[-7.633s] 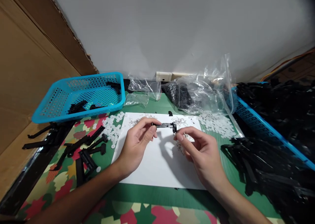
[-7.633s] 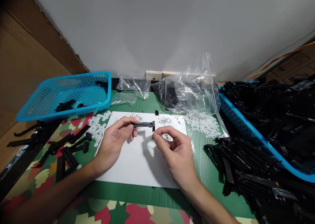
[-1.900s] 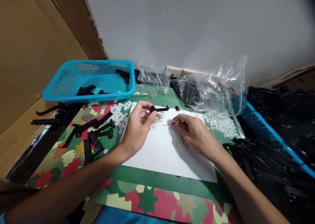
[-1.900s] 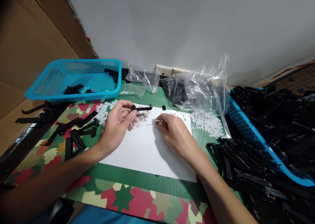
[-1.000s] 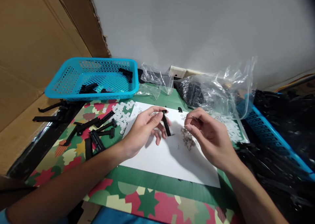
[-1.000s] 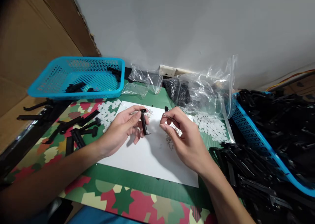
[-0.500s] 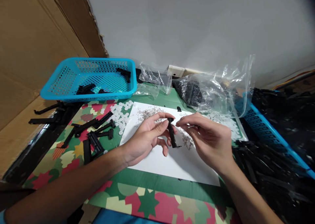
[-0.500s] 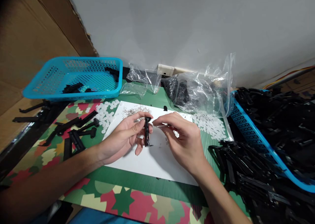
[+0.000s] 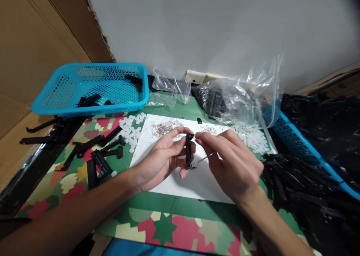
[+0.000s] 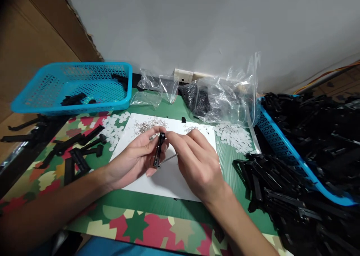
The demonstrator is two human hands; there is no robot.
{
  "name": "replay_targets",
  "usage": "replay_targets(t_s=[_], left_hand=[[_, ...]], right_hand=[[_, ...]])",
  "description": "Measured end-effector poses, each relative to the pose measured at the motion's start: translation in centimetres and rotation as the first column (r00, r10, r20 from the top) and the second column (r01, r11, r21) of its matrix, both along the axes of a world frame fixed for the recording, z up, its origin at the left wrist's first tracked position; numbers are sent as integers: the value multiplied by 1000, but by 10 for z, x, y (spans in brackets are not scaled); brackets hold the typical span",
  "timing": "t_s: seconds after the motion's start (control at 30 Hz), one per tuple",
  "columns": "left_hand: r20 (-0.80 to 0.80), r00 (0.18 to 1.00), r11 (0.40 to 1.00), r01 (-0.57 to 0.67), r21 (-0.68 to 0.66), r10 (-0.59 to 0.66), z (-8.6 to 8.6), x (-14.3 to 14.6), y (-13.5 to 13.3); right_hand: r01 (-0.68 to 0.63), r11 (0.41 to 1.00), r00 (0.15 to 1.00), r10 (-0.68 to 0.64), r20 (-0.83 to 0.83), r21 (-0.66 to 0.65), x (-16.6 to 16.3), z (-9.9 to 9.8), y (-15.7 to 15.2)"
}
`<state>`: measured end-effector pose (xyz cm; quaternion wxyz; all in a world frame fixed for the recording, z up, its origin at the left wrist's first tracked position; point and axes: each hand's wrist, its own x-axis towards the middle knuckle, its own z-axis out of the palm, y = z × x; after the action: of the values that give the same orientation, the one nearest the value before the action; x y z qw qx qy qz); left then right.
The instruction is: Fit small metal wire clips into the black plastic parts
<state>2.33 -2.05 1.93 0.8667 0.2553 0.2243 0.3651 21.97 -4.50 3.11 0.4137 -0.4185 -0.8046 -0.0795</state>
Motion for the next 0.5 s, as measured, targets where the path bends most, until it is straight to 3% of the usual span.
replay_targets(t_s=[0.23,0.5], left_hand=[[-41,999,998,9,61,-7,-2,2,-3],[-57,998,999,27,44,-25,-4,1,-3]], right_hand=[[34,999,999,-35,-30,-36,-1,0,-3],[-36,994,995,27,-93,-99,-1,4,4]])
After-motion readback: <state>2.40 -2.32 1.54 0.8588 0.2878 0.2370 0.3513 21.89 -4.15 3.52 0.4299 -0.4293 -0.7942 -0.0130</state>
